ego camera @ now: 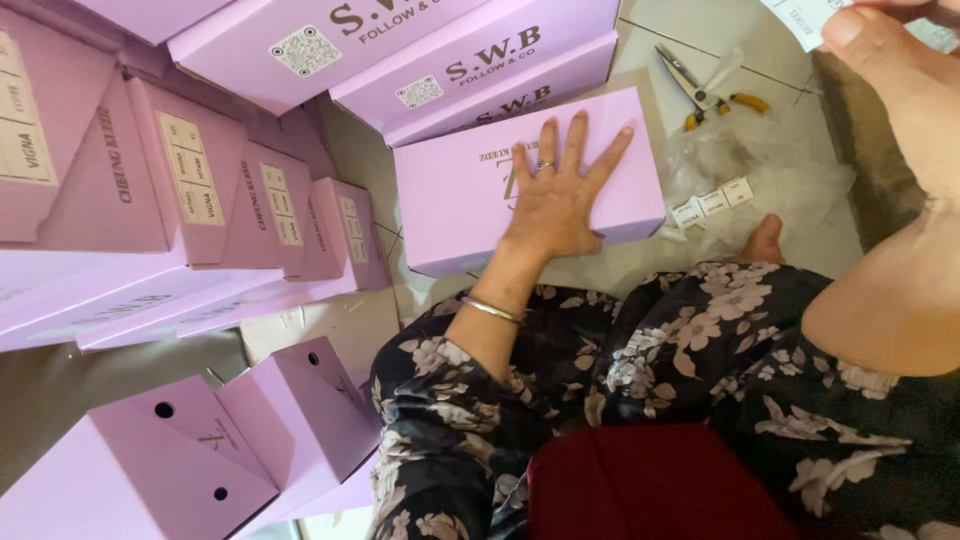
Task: The person sits on the floor and applies product labels to the sides of light purple shoe boxes. She peels the backing from each label, aligns it on the box, and smooths it down before moving to the next box.
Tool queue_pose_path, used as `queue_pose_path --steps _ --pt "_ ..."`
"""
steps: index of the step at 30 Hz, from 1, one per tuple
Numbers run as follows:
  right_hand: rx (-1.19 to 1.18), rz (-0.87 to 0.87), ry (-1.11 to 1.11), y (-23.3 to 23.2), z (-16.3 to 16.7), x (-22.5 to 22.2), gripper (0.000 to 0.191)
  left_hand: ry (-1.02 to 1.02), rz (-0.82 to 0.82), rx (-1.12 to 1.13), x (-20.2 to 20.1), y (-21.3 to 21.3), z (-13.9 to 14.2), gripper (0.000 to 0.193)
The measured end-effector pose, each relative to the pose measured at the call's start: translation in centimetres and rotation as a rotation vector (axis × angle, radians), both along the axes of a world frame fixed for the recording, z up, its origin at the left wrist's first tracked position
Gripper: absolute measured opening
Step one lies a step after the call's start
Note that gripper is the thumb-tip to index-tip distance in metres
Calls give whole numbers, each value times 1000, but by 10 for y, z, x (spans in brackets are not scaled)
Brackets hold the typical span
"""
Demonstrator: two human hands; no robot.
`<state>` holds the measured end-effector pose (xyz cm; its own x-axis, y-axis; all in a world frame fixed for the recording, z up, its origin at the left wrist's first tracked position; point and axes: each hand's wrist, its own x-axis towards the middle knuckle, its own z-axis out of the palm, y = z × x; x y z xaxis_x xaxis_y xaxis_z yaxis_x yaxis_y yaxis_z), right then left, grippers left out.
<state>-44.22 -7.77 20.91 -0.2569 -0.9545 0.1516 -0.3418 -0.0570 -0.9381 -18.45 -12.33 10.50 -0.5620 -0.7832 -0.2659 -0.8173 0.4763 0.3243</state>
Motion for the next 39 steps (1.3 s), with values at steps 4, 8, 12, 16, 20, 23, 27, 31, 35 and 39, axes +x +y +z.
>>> queue_pose_path --steps 4,8,12,16,20,23,27,31,35,39 --pt "-128 92 3 -34 28 13 12 164 0 104 33 -30 38 109" --pt "-158 181 -148 -67 56 30 15 160 54 155 62 -54 53 103" --pt "-185 218 -197 -87 81 40 15 241 -15 152 96 -87 73 87" --pt "-188 172 -125 -99 96 42 14 575 306 414 125 -116 104 71" --pt "-188 163 -150 -104 105 46 13 314 223 -220 117 -109 109 80" --pt "-182 174 -154 -108 112 55 12 26 165 -401 101 -97 97 101" --pt "-189 157 -106 -112 124 63 10 65 289 -421 93 -102 91 108" --pt "-164 111 -128 -112 129 63 9 26 226 -447 101 -112 105 91" --pt "-102 144 -162 -118 119 60 11 116 155 -324 115 -100 135 84" --pt "-44 258 -238 -130 104 65 40 256 133 -264 142 -79 184 79"
